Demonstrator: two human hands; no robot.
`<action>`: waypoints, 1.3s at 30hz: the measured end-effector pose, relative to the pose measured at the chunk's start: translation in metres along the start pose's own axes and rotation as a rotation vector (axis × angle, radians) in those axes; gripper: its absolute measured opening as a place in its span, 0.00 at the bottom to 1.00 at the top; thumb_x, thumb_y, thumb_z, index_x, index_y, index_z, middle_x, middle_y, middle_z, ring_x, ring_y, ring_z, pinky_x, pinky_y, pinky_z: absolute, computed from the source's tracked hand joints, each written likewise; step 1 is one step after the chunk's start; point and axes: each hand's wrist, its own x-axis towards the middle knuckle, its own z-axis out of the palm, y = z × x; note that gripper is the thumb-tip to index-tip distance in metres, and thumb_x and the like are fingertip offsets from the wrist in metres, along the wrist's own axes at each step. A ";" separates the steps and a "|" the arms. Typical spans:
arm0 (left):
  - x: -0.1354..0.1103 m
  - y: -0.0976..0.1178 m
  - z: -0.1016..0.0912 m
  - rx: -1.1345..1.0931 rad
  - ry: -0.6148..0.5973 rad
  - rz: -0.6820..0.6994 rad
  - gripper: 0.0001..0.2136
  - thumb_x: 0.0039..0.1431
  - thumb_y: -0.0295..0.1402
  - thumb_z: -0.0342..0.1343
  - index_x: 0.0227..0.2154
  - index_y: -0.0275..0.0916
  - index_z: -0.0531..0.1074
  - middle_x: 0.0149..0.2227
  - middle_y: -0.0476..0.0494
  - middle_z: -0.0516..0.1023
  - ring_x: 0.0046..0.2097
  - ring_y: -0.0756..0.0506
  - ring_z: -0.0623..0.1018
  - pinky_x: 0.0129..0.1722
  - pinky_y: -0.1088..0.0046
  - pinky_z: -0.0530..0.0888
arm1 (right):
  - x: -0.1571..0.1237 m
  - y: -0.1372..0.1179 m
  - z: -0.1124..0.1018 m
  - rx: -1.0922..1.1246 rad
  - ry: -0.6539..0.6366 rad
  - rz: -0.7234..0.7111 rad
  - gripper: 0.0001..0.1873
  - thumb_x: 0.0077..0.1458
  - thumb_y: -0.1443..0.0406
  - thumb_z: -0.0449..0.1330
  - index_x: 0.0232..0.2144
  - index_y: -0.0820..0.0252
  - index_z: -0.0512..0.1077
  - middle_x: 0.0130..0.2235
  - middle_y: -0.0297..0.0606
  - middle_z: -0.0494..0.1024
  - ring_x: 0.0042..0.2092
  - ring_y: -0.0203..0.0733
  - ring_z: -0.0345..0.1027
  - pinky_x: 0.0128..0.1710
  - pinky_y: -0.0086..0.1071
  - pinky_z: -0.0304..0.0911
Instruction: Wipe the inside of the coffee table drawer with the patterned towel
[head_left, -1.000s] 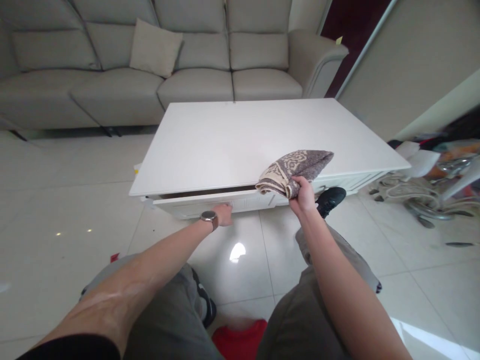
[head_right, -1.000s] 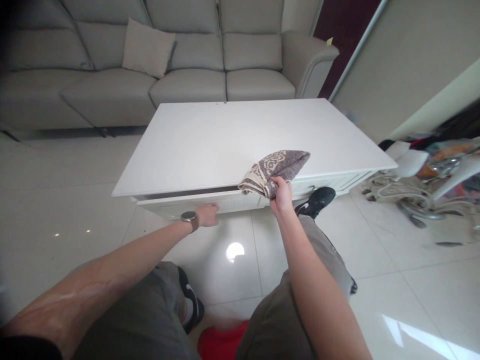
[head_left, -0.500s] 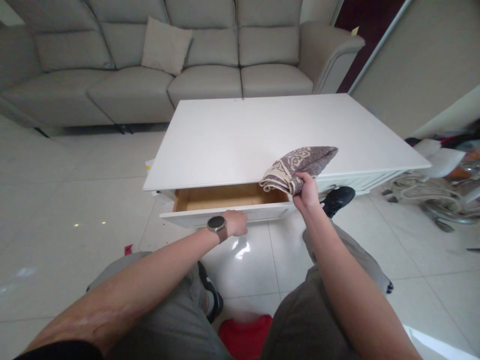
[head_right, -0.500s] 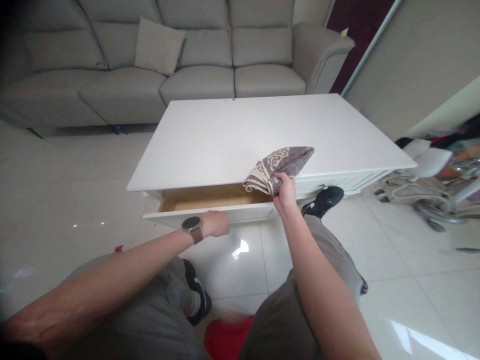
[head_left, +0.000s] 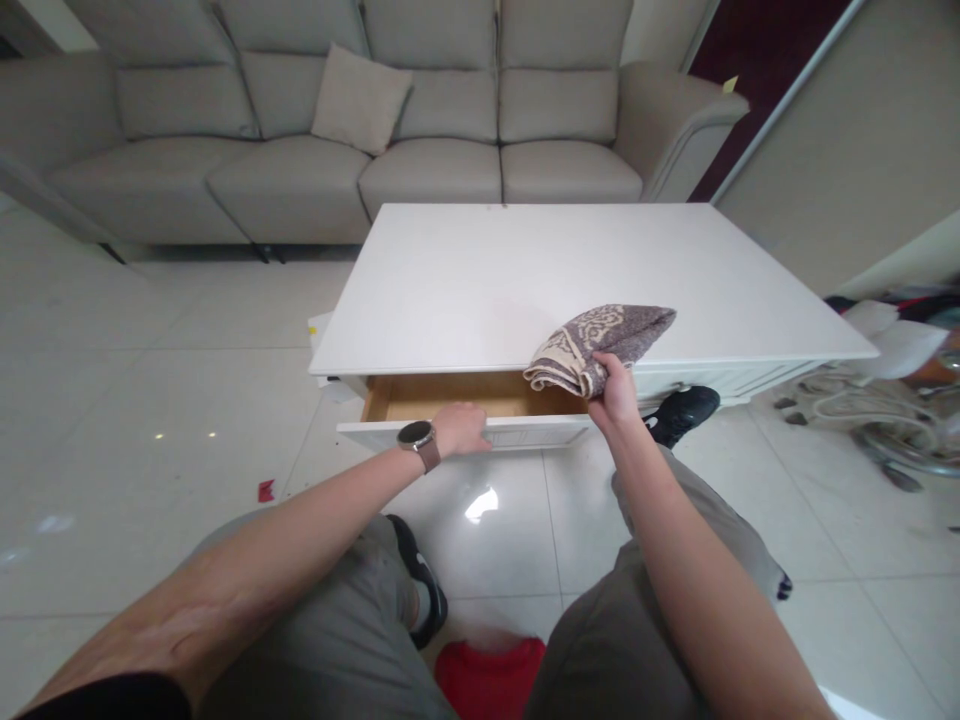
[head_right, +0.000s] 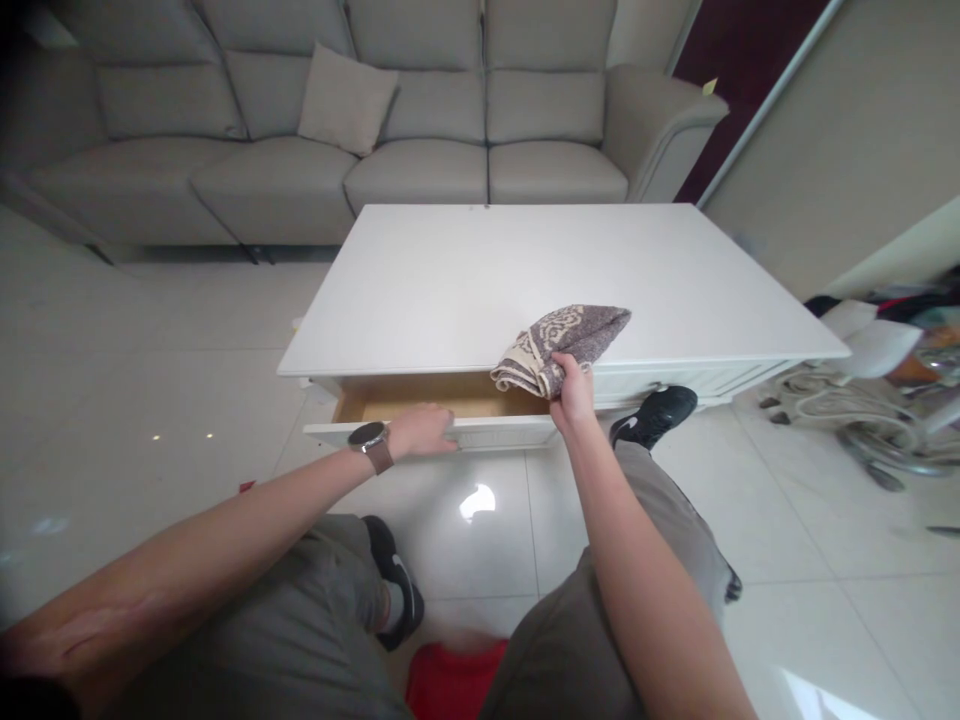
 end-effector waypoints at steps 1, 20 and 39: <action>-0.001 0.001 0.001 0.001 0.003 0.013 0.22 0.60 0.48 0.59 0.43 0.31 0.82 0.45 0.27 0.84 0.47 0.33 0.84 0.44 0.64 0.79 | -0.001 -0.001 0.001 0.016 0.008 0.012 0.16 0.40 0.65 0.68 0.34 0.58 0.72 0.38 0.34 0.82 0.44 0.45 0.79 0.43 0.36 0.79; -0.023 0.021 0.014 -0.031 0.004 0.092 0.12 0.59 0.31 0.60 0.42 0.36 0.84 0.44 0.28 0.84 0.50 0.34 0.82 0.52 0.59 0.77 | -0.009 -0.002 0.007 0.024 -0.025 0.004 0.21 0.40 0.65 0.72 0.39 0.60 0.75 0.40 0.36 0.84 0.48 0.48 0.79 0.48 0.41 0.79; -0.045 0.037 0.017 0.051 -0.073 0.185 0.13 0.55 0.29 0.60 0.41 0.31 0.83 0.41 0.25 0.84 0.48 0.31 0.83 0.46 0.59 0.79 | -0.008 0.001 0.007 0.021 -0.032 0.024 0.22 0.40 0.64 0.73 0.40 0.60 0.75 0.39 0.34 0.84 0.47 0.47 0.79 0.49 0.40 0.79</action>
